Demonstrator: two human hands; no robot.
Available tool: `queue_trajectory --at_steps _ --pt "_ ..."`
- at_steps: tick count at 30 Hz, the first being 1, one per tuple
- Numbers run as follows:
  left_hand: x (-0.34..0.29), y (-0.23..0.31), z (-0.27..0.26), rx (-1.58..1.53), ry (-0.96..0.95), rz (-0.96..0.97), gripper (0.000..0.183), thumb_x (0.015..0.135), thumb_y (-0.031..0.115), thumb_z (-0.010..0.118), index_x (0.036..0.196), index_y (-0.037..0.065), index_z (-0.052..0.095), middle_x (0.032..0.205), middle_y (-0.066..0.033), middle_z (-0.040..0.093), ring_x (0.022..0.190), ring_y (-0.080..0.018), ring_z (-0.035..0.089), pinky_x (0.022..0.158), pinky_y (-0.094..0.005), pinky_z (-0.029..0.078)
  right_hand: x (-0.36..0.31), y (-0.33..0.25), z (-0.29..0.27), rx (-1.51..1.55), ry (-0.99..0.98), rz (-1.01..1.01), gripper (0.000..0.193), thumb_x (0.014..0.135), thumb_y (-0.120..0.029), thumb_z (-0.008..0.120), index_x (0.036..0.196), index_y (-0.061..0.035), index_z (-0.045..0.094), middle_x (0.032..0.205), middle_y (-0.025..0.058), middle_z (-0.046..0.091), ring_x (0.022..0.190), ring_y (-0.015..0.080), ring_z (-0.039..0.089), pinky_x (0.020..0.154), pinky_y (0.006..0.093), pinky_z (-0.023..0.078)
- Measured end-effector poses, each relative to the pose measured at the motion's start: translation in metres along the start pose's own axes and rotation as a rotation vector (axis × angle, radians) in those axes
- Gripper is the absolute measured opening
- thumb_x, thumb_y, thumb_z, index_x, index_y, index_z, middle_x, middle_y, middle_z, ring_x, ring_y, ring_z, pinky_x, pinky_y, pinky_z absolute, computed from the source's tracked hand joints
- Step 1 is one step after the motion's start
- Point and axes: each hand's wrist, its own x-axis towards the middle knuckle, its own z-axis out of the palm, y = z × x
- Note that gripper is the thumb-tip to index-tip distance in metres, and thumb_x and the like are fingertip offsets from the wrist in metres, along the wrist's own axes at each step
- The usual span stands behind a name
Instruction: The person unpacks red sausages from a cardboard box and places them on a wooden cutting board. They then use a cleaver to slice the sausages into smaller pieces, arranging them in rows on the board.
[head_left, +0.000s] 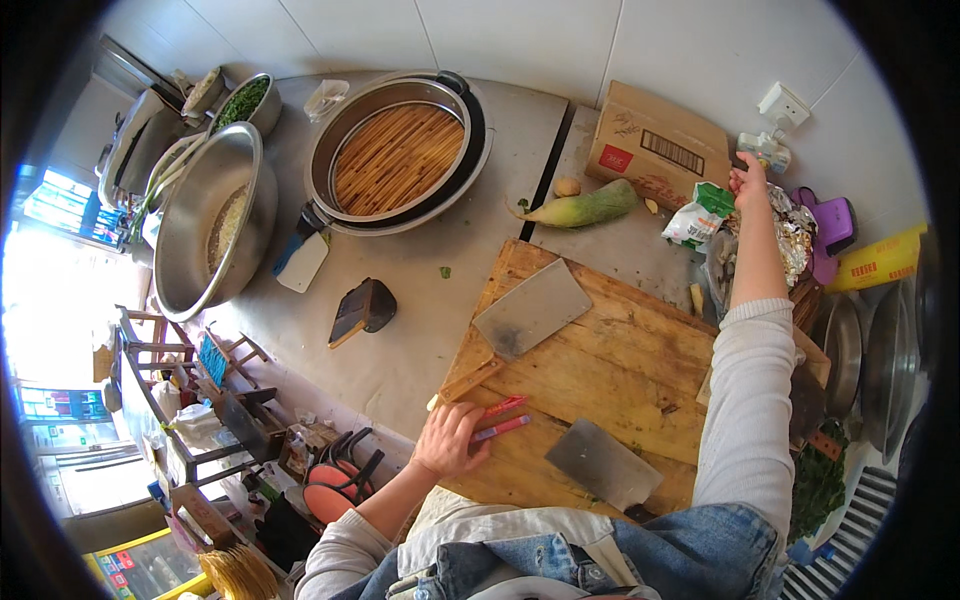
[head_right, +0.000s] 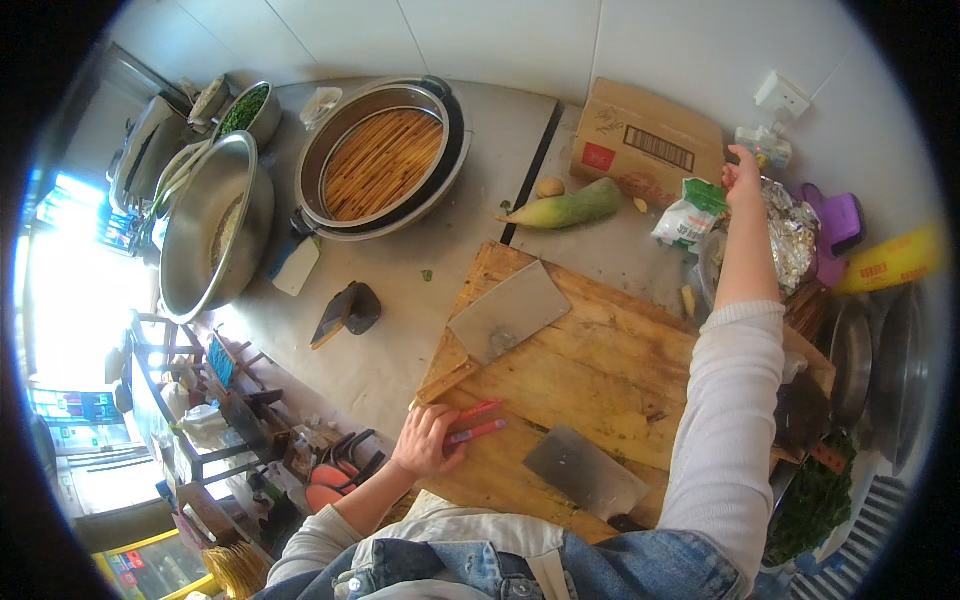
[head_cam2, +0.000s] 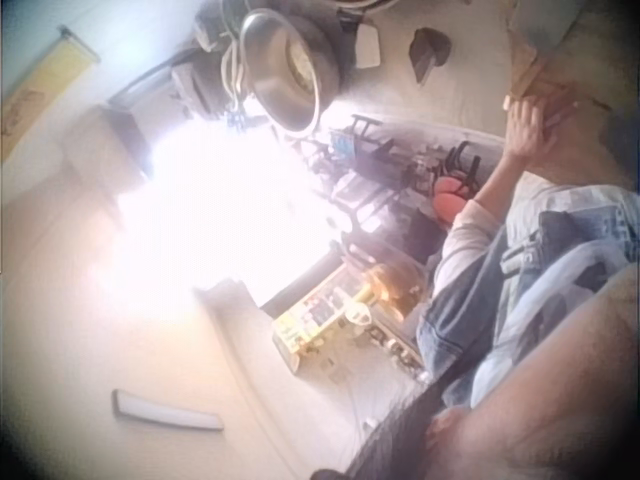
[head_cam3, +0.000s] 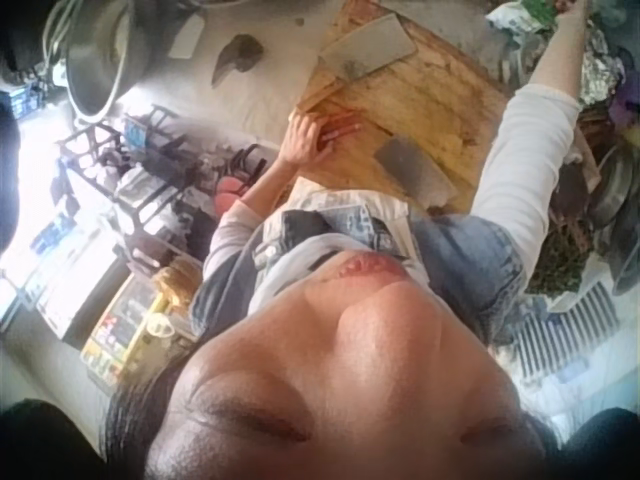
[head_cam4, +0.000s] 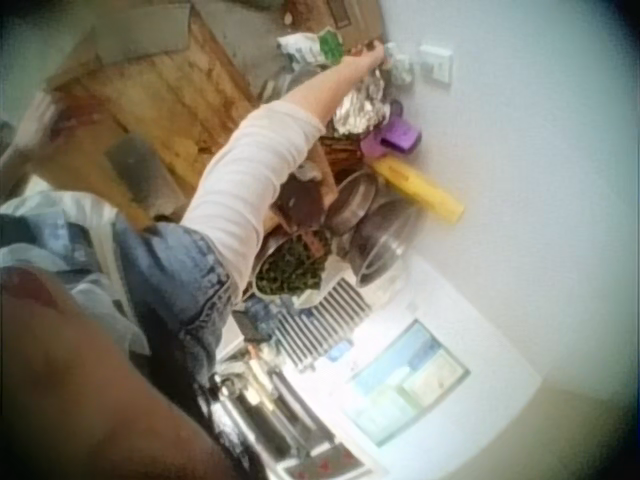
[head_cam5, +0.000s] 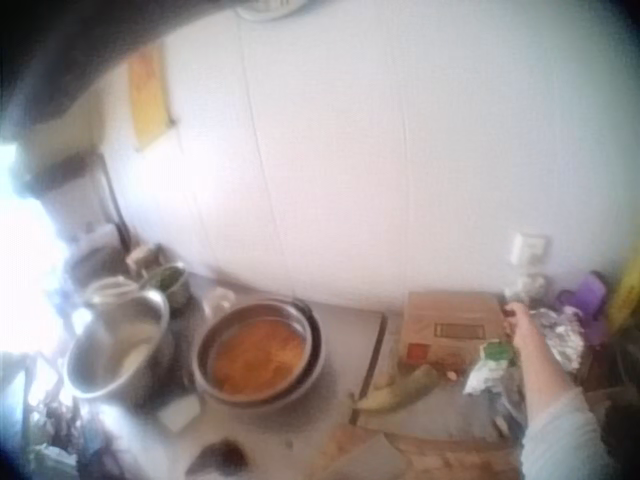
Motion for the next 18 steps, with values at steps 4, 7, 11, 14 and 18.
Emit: queue_trajectory --at_steps 4,7,11,14,18 --pt "0.000 0.002 0.000 0.012 -0.023 -0.004 0.054 0.076 0.028 0.076 0.121 0.004 0.059 0.120 -0.0147 0.059 0.109 -0.0347 0.058 0.096 -0.0464 0.048 -0.004 -0.003 0.003 -0.178 -0.037 -0.080 0.037 0.078 -0.038 0.078 0.099 -0.0120 0.061 0.083 0.0038 0.058 0.057 0.0117 0.047 0.046 0.0238 0.038" --pt "0.000 0.001 0.000 0.024 -0.016 0.007 0.054 0.076 0.028 0.076 0.122 0.004 0.058 0.120 -0.0149 0.059 0.109 -0.0350 0.058 0.096 -0.0464 0.047 -0.013 -0.013 -0.004 0.205 0.093 0.079 0.041 0.080 -0.046 0.078 0.098 -0.0126 0.066 0.080 0.0019 0.060 0.058 0.0122 0.049 0.051 0.0220 0.045" --pt "0.000 -0.001 0.001 0.012 -0.011 0.013 0.054 0.076 0.028 0.075 0.121 0.004 0.058 0.119 -0.0150 0.059 0.108 -0.0350 0.058 0.096 -0.0465 0.047 -0.048 -0.019 -0.016 0.269 -0.163 0.142 0.034 0.085 -0.044 0.076 0.088 -0.0119 0.068 0.072 -0.0002 0.061 0.057 0.0123 0.050 0.051 0.0245 0.044" --pt "-0.001 0.000 0.001 0.004 -0.023 0.004 0.056 0.075 0.028 0.075 0.122 0.004 0.058 0.119 -0.0151 0.059 0.107 -0.0349 0.058 0.095 -0.0465 0.047 -0.075 -0.031 -0.008 -0.144 -0.441 0.013 0.036 0.087 -0.043 0.076 0.080 -0.0081 0.068 0.068 -0.0003 0.062 0.057 0.0118 0.052 0.049 0.0272 0.040" --pt "0.000 0.000 0.001 0.011 -0.023 0.005 0.057 0.074 0.028 0.076 0.122 0.004 0.058 0.119 -0.0150 0.058 0.107 -0.0348 0.058 0.093 -0.0461 0.047 -0.098 -0.031 0.026 -1.252 -0.781 -0.356 0.040 0.083 -0.043 0.081 0.078 -0.0048 0.069 0.064 0.0016 0.063 0.058 0.0120 0.059 0.056 0.0296 0.047"
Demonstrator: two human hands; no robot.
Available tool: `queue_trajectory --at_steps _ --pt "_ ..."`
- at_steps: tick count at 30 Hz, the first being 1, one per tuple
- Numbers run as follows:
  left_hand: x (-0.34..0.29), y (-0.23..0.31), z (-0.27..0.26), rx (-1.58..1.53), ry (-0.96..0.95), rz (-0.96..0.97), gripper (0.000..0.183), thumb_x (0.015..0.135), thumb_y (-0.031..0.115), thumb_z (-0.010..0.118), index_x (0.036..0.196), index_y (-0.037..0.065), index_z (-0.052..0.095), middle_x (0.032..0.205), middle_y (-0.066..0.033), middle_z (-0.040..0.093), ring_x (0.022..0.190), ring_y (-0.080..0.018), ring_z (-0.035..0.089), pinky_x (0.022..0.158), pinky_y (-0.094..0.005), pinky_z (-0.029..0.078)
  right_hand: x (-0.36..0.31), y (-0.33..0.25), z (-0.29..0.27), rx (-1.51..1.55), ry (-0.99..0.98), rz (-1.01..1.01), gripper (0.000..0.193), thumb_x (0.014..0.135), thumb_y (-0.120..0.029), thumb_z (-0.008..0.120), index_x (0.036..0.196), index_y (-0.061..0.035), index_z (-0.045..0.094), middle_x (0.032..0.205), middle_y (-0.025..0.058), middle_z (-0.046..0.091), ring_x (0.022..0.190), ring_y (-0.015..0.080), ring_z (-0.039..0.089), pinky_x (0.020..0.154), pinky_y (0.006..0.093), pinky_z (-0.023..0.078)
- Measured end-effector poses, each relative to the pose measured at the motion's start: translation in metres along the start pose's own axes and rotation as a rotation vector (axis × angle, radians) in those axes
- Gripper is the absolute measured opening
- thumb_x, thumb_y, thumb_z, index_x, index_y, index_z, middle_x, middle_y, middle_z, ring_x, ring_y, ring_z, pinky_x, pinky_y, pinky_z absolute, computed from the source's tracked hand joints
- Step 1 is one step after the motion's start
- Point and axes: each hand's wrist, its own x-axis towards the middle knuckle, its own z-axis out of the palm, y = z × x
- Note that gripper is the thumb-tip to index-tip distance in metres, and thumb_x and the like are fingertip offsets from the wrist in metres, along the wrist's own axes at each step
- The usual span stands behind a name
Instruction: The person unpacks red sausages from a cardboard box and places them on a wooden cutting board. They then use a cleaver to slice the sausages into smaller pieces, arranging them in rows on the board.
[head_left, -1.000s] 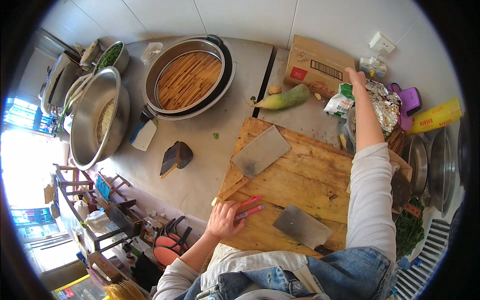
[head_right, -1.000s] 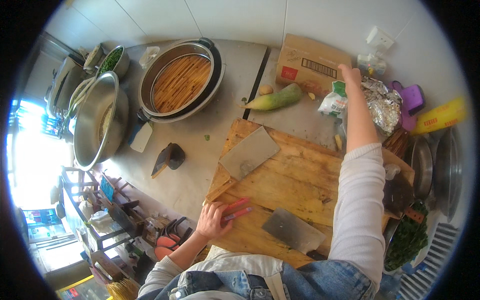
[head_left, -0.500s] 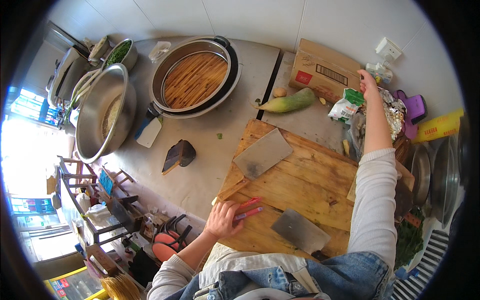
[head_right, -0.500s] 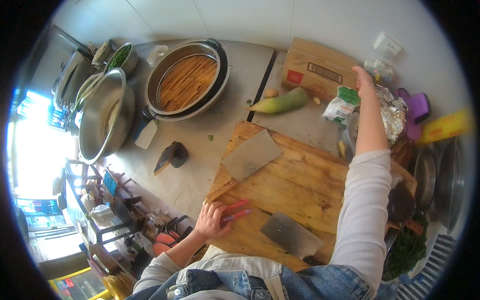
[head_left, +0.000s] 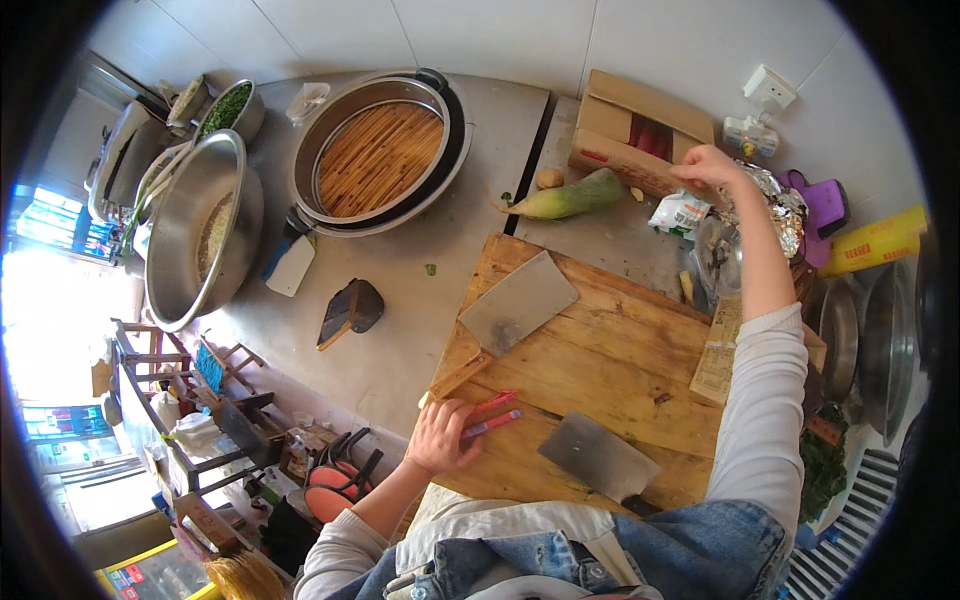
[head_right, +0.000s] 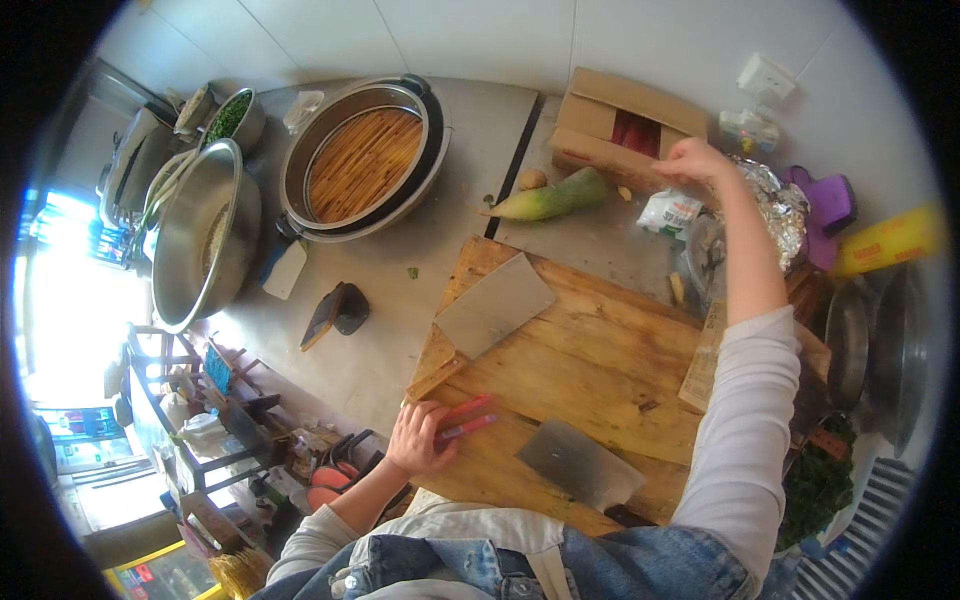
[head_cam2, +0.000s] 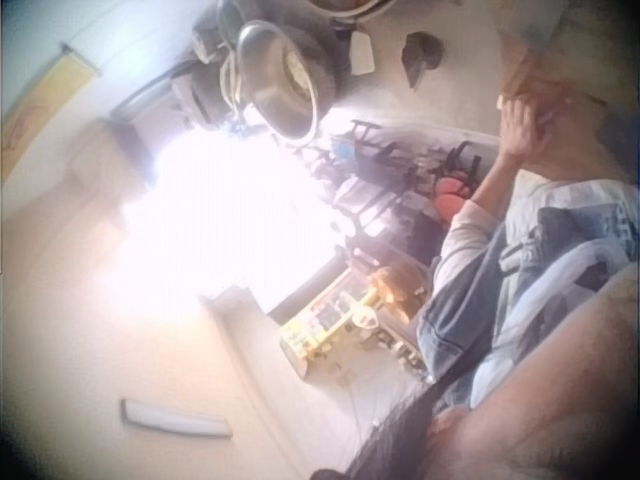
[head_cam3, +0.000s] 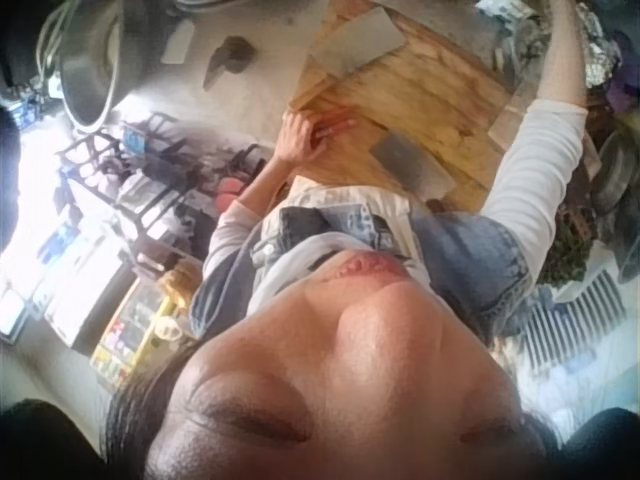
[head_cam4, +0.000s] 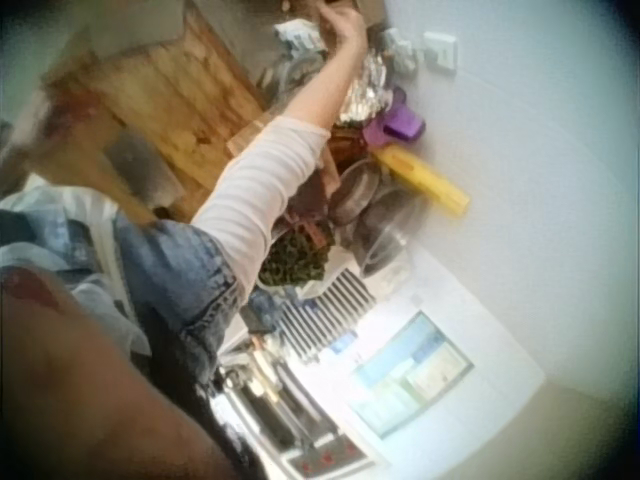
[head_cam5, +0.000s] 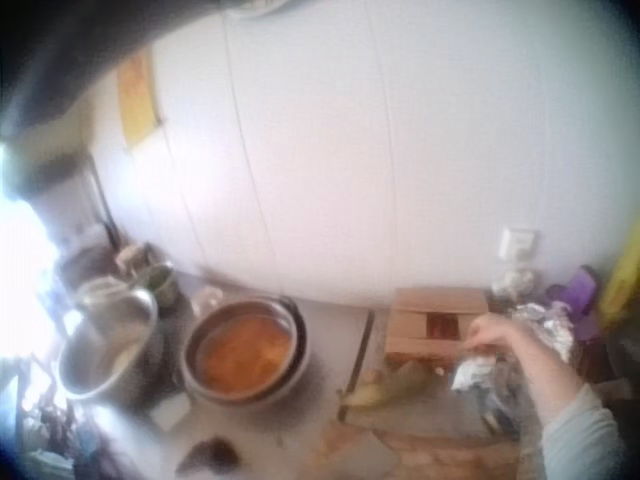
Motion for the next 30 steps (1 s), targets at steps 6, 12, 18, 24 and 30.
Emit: queue_trajectory --at_steps 6,12,18,24,30 --pt "0.001 0.001 -0.004 -0.002 -0.014 -0.004 0.057 0.075 0.029 0.075 0.124 0.004 0.058 0.122 -0.0147 0.058 0.108 -0.0346 0.057 0.095 -0.0457 0.046 0.020 -0.047 0.082 -0.222 0.477 -0.403 0.044 0.097 -0.040 0.065 0.119 -0.0017 0.064 0.100 0.0166 0.069 0.094 0.0347 0.065 0.087 0.0408 0.051" --pt "-0.005 0.000 -0.004 -0.039 -0.062 -0.045 0.056 0.078 0.030 0.075 0.124 0.004 0.058 0.122 -0.0148 0.060 0.111 -0.0340 0.058 0.097 -0.0453 0.046 0.076 -0.047 0.091 -0.192 0.328 -0.006 0.066 0.102 -0.058 0.041 0.135 -0.0045 0.062 0.138 0.0243 0.059 0.130 0.0401 0.055 0.108 0.0444 0.042" --pt "-0.009 -0.008 0.001 -0.074 0.028 0.006 0.056 0.076 0.032 0.076 0.122 0.005 0.058 0.122 -0.0140 0.060 0.107 -0.0334 0.058 0.092 -0.0458 0.048 0.127 -0.043 0.090 0.595 0.486 0.115 0.061 0.084 -0.037 0.079 0.125 0.0066 0.067 0.128 0.0141 0.069 0.116 0.0238 0.063 0.100 0.0349 0.045" --pt "-0.011 -0.009 0.003 -0.071 0.039 0.002 0.058 0.074 0.032 0.076 0.122 0.005 0.058 0.123 -0.0129 0.059 0.105 -0.0321 0.058 0.091 -0.0449 0.048 0.140 -0.048 0.093 0.609 0.644 -0.200 0.053 0.094 -0.033 0.067 0.131 0.0045 0.061 0.123 0.0102 0.067 0.116 0.0232 0.062 0.101 0.0355 0.044" --pt "-0.009 -0.010 0.001 -0.094 0.033 0.027 0.059 0.073 0.031 0.075 0.122 0.004 0.058 0.121 -0.0154 0.059 0.110 -0.0336 0.057 0.094 -0.0452 0.047 0.151 -0.039 0.095 1.399 0.187 -0.448 0.045 0.097 -0.025 0.058 0.135 -0.0016 0.059 0.132 0.0088 0.063 0.121 0.0220 0.059 0.106 0.0365 0.044"
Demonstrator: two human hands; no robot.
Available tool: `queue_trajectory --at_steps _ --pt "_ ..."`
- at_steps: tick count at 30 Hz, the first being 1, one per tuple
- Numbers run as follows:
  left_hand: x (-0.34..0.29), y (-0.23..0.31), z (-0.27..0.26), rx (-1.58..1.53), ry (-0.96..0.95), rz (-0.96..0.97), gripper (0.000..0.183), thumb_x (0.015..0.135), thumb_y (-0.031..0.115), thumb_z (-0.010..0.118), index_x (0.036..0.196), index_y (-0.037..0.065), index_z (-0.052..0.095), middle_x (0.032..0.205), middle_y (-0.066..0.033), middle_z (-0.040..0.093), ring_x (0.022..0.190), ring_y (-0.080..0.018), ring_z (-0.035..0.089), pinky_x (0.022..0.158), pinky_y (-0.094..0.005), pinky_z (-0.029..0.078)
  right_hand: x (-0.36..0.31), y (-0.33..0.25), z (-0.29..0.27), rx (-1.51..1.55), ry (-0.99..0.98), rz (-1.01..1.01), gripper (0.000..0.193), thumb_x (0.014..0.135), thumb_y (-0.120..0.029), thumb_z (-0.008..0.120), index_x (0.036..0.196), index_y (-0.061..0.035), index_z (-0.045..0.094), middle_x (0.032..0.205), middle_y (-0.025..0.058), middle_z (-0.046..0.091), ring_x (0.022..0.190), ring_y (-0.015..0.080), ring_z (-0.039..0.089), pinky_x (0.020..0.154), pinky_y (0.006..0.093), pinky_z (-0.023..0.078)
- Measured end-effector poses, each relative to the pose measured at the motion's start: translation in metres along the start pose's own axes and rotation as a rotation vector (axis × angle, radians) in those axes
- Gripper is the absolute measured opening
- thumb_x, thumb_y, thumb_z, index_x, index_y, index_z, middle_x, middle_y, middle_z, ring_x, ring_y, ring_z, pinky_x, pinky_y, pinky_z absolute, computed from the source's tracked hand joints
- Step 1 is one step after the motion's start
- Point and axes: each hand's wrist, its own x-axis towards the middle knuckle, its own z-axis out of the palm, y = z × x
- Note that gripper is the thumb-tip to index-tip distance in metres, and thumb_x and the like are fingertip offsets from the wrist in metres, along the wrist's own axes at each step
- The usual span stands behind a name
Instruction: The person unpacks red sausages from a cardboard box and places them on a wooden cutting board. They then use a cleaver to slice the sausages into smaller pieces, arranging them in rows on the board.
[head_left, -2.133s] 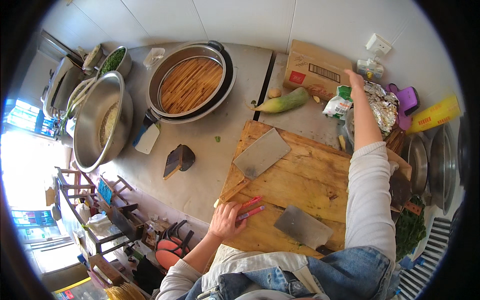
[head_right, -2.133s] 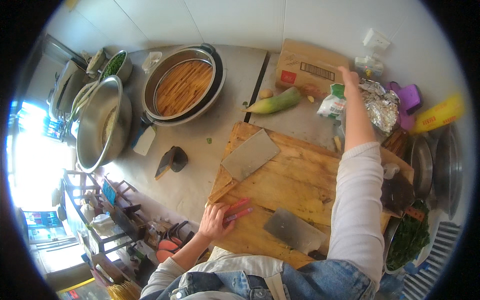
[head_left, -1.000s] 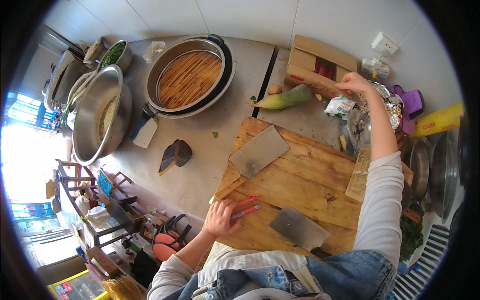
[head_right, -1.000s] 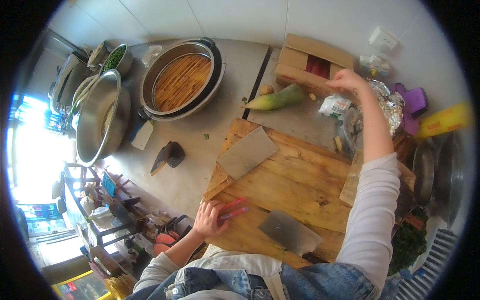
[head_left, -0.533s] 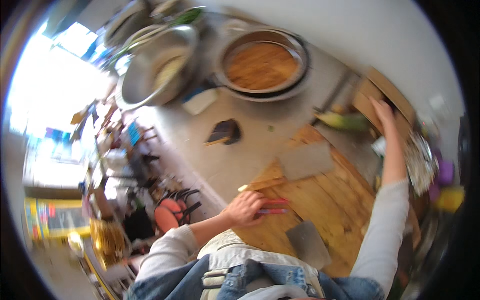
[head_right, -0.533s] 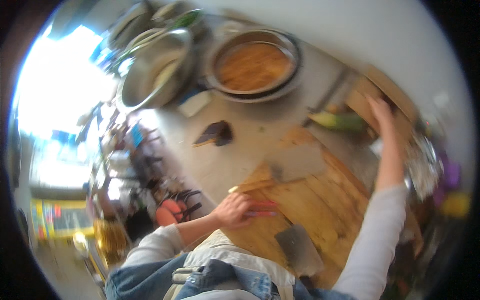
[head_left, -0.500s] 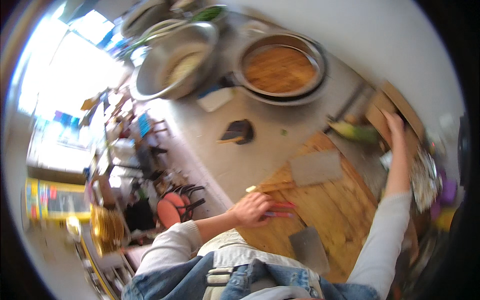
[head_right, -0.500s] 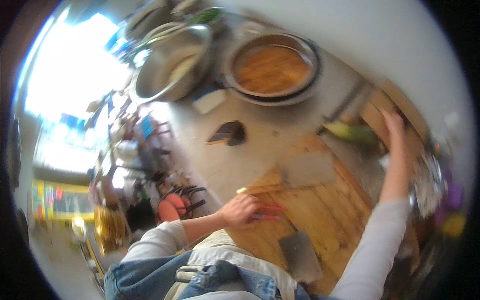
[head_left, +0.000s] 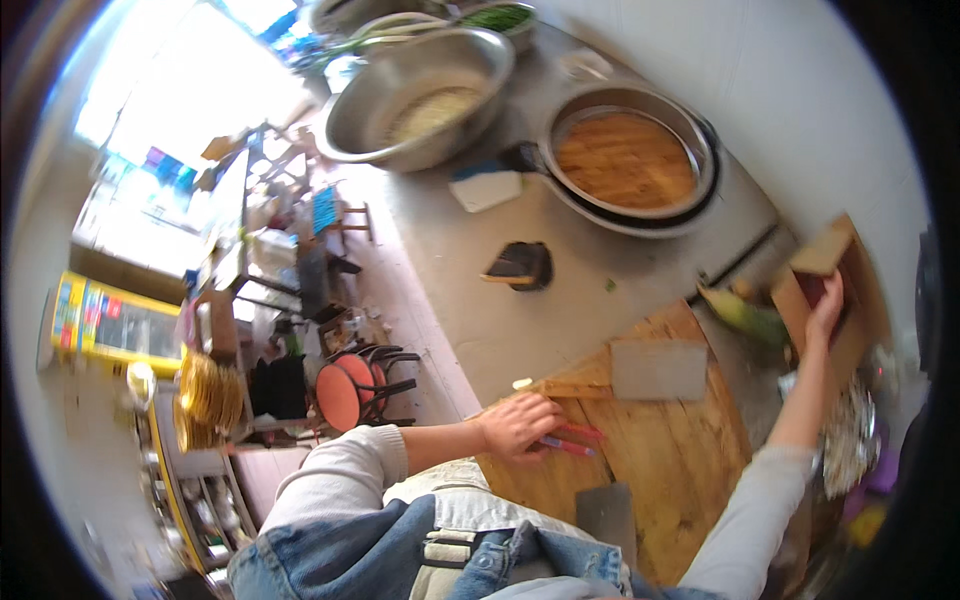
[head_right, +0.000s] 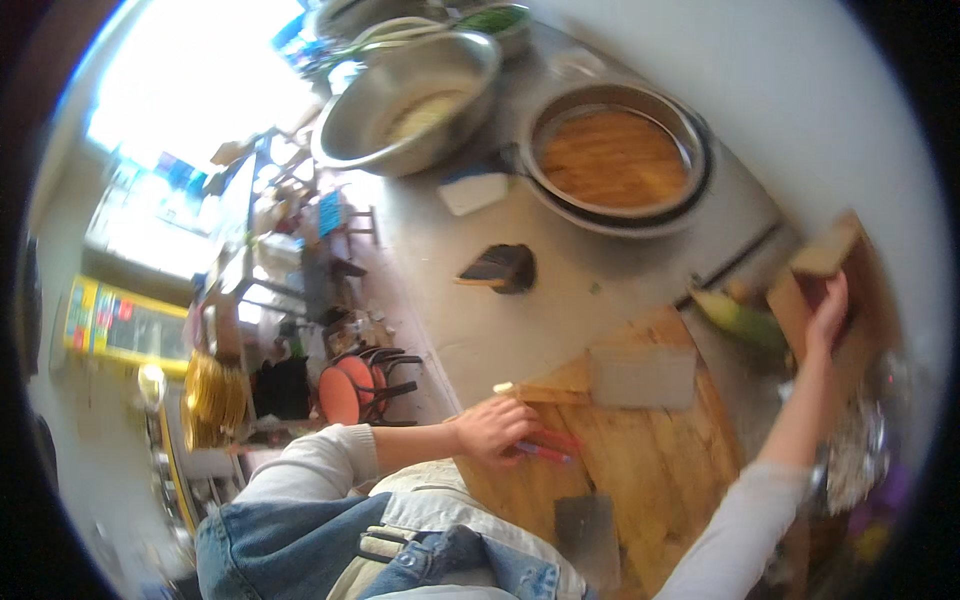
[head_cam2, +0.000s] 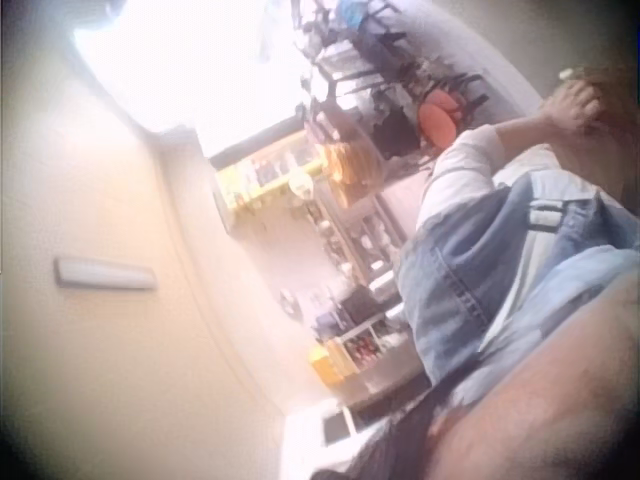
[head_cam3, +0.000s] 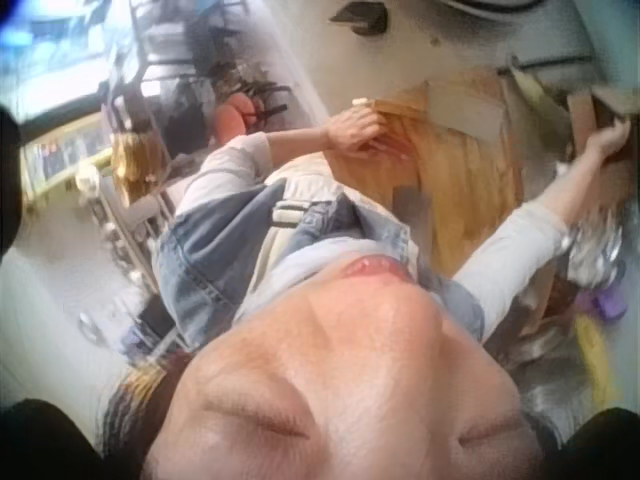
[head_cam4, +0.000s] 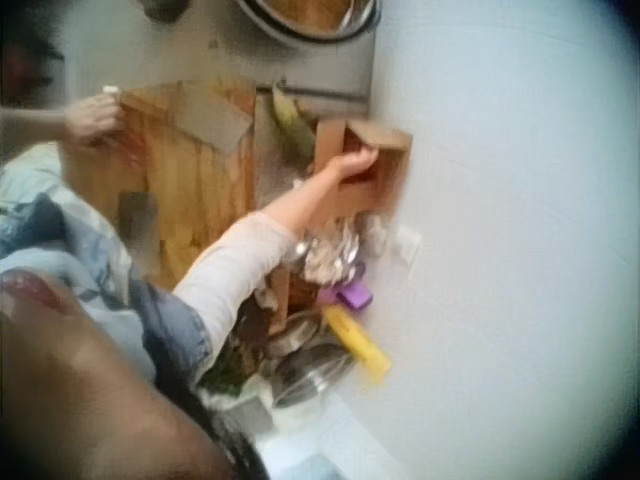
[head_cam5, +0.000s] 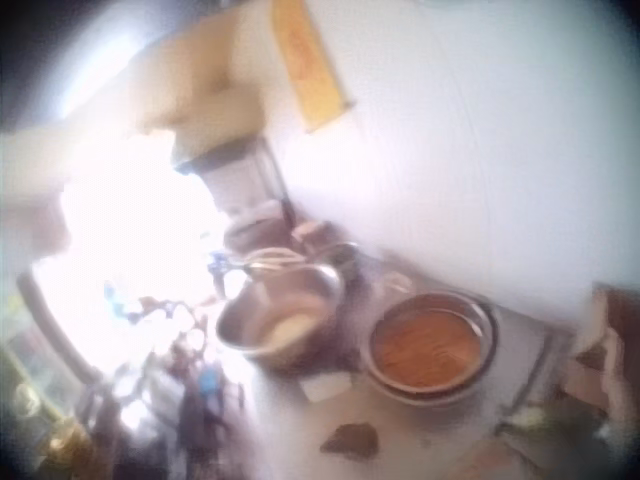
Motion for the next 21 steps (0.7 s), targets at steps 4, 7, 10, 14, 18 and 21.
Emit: queue_trajectory --at_steps 4,7,10,14,18,21 --pt "0.005 0.003 -0.004 0.000 -0.041 -0.062 0.057 0.075 0.031 0.076 0.124 0.005 0.060 0.121 -0.0137 0.060 0.107 -0.0322 0.059 0.094 -0.0441 0.048 0.021 -0.001 -0.020 -0.844 0.372 0.112 0.057 0.095 -0.036 0.061 0.143 -0.0066 0.056 0.140 0.0148 0.060 0.126 0.0269 0.057 0.107 0.0404 0.044" --pt "0.010 0.008 -0.004 0.059 -0.063 -0.067 0.058 0.074 0.030 0.077 0.123 0.005 0.060 0.119 -0.0135 0.061 0.105 -0.0326 0.060 0.093 -0.0439 0.048 0.034 0.000 -0.019 -1.476 0.618 0.496 0.091 0.081 -0.072 0.058 0.154 -0.0199 0.043 0.157 0.0177 0.043 0.146 0.0385 0.039 0.118 0.0492 0.033" --pt "0.014 0.007 -0.004 0.063 -0.042 -0.052 0.059 0.071 0.029 0.079 0.121 0.005 0.061 0.116 -0.0145 0.061 0.103 -0.0337 0.060 0.093 -0.0443 0.049 0.035 -0.002 0.005 -1.520 0.594 0.594 0.120 0.078 -0.085 0.052 0.160 -0.0043 0.020 0.166 0.0187 0.024 0.151 0.0343 0.031 0.119 0.0474 0.031" --pt "0.014 0.006 -0.003 0.074 -0.050 -0.047 0.058 0.071 0.028 0.080 0.121 0.004 0.061 0.116 -0.0144 0.061 0.101 -0.0331 0.061 0.091 -0.0441 0.049 0.031 -0.011 0.037 -1.535 0.695 0.684 0.124 0.074 -0.083 0.059 0.163 -0.0111 0.012 0.166 0.0192 0.023 0.150 0.0387 0.029 0.116 0.0574 0.031" --pt "0.014 0.006 -0.002 0.076 -0.064 -0.059 0.058 0.071 0.027 0.079 0.121 0.005 0.061 0.116 -0.0140 0.061 0.100 -0.0329 0.061 0.091 -0.0443 0.049 0.039 -0.011 0.039 -1.526 0.750 0.676 0.125 0.075 -0.076 0.066 0.162 -0.0058 0.011 0.166 0.0220 0.021 0.148 0.0420 0.031 0.114 0.0630 0.031" --pt "0.014 0.006 -0.001 0.085 -0.052 -0.056 0.057 0.070 0.026 0.079 0.120 0.005 0.061 0.116 -0.0136 0.061 0.100 -0.0328 0.061 0.091 -0.0445 0.049 0.041 -0.011 0.028 -1.528 0.699 0.628 0.117 0.083 -0.074 0.059 0.159 0.0032 0.016 0.159 0.0218 0.036 0.144 0.0384 0.040 0.113 0.0529 0.037"
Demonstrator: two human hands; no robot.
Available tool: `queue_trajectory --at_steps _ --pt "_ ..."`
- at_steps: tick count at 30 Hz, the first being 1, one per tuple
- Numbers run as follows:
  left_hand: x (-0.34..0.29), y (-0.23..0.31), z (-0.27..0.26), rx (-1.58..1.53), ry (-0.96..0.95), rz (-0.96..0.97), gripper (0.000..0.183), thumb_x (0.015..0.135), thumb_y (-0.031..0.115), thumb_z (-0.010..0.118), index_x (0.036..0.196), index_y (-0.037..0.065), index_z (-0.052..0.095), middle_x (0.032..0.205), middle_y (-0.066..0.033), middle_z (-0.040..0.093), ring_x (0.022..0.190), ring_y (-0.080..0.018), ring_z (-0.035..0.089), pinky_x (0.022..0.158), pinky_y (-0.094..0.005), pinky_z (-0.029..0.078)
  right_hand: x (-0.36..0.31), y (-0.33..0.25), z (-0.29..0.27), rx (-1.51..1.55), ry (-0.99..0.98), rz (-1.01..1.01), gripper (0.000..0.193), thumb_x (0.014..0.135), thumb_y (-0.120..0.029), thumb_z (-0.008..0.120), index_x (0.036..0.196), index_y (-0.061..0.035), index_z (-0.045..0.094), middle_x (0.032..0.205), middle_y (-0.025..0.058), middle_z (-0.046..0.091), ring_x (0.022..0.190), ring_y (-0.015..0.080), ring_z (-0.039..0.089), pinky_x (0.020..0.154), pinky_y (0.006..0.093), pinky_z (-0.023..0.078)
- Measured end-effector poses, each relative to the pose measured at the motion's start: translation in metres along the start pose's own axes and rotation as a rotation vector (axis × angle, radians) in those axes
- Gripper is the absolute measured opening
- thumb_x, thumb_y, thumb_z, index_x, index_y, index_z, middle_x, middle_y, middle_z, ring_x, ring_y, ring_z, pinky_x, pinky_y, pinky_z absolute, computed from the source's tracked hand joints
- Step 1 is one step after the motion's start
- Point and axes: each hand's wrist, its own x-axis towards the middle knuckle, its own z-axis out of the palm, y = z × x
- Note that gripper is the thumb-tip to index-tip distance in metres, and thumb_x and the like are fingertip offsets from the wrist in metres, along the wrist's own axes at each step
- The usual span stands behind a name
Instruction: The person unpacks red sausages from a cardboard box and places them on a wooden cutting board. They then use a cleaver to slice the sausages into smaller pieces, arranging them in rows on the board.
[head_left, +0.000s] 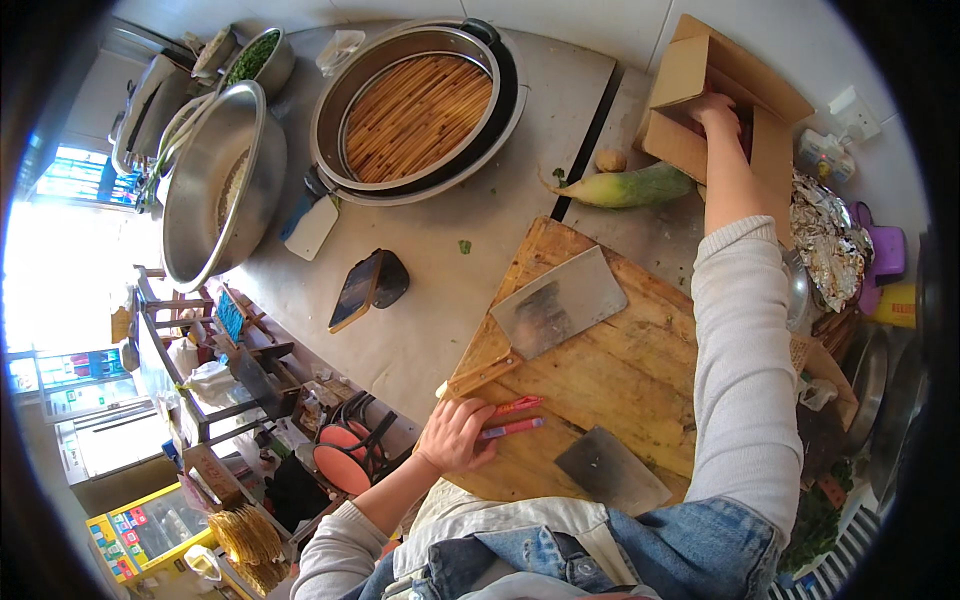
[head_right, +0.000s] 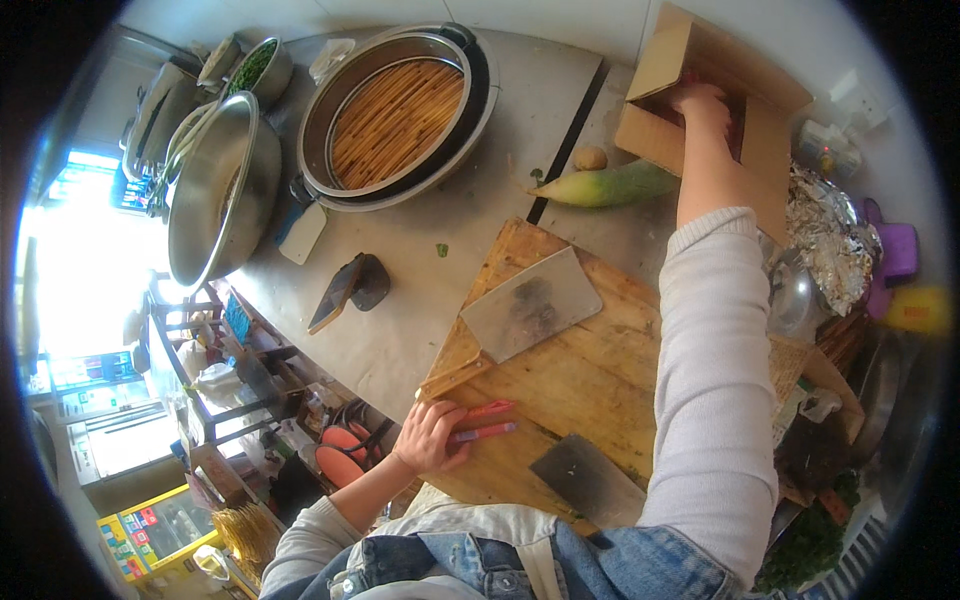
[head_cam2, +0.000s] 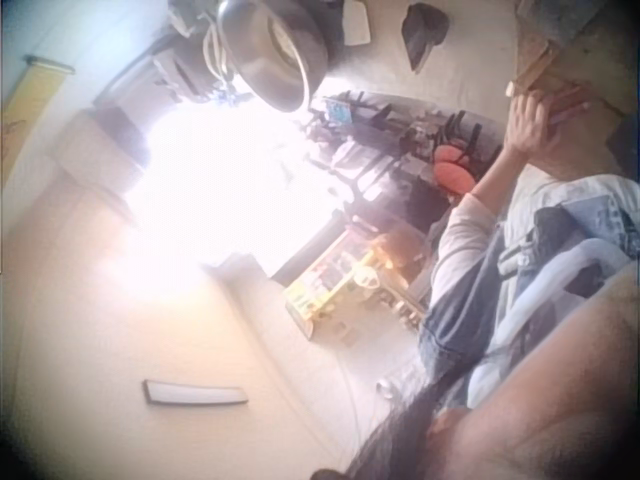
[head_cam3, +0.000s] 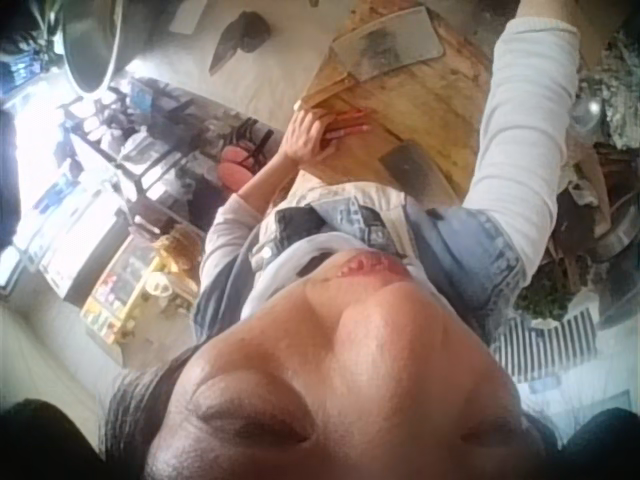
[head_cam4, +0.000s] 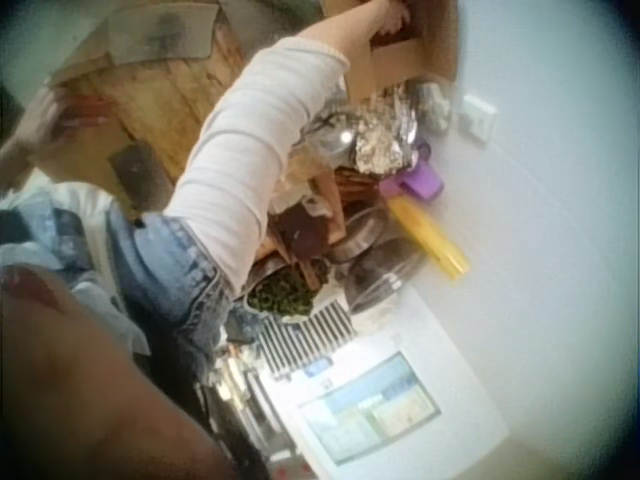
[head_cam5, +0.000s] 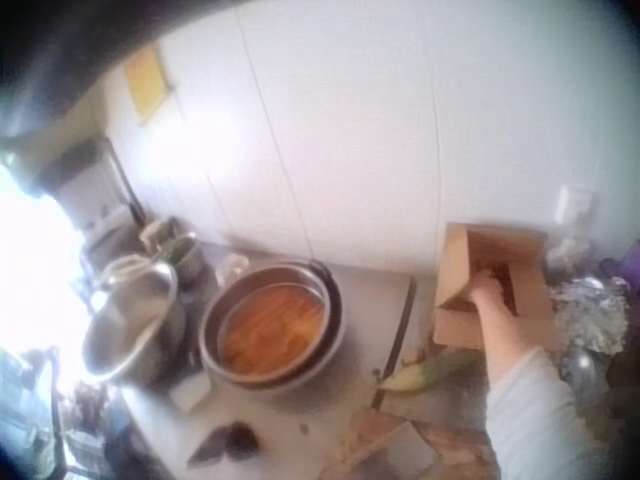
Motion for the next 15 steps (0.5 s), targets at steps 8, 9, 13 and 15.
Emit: queue_trajectory --at_steps 8,9,13,15 --pt "-0.002 0.001 0.001 0.008 0.002 0.001 0.058 0.069 0.026 0.078 0.120 0.006 0.060 0.116 -0.0131 0.060 0.102 -0.0331 0.060 0.091 -0.0450 0.049 -0.033 0.002 -0.014 -0.062 0.118 -0.178 0.103 0.083 -0.047 0.071 0.156 0.0052 0.019 0.142 0.0243 0.056 0.129 0.0351 0.059 0.105 0.0439 0.048" --pt "-0.002 0.001 0.001 -0.003 0.002 -0.001 0.059 0.068 0.026 0.078 0.120 0.006 0.060 0.116 -0.0135 0.060 0.102 -0.0340 0.060 0.092 -0.0460 0.048 -0.033 0.004 -0.018 -0.068 0.112 -0.251 0.099 0.082 -0.045 0.072 0.154 0.0052 0.025 0.139 0.0235 0.059 0.127 0.0337 0.061 0.104 0.0431 0.049" --pt "-0.003 0.000 -0.003 0.017 -0.018 0.006 0.057 0.072 0.027 0.077 0.121 0.005 0.059 0.119 -0.0122 0.060 0.104 -0.0321 0.060 0.091 -0.0429 0.049 -0.008 0.024 -0.021 0.276 -0.021 -0.213 0.075 0.075 -0.034 0.079 0.135 0.0039 0.053 0.119 0.0190 0.068 0.110 0.0288 0.066 0.090 0.0411 0.054" --pt "-0.005 0.000 -0.003 -0.004 -0.010 0.008 0.058 0.071 0.028 0.077 0.122 0.005 0.059 0.119 -0.0122 0.060 0.105 -0.0321 0.059 0.091 -0.0431 0.049 0.010 0.038 -0.012 0.726 -0.052 -0.183 0.052 0.068 -0.016 0.086 0.113 0.0016 0.068 0.097 0.0146 0.072 0.082 0.0259 0.070 0.073 0.0412 0.058"
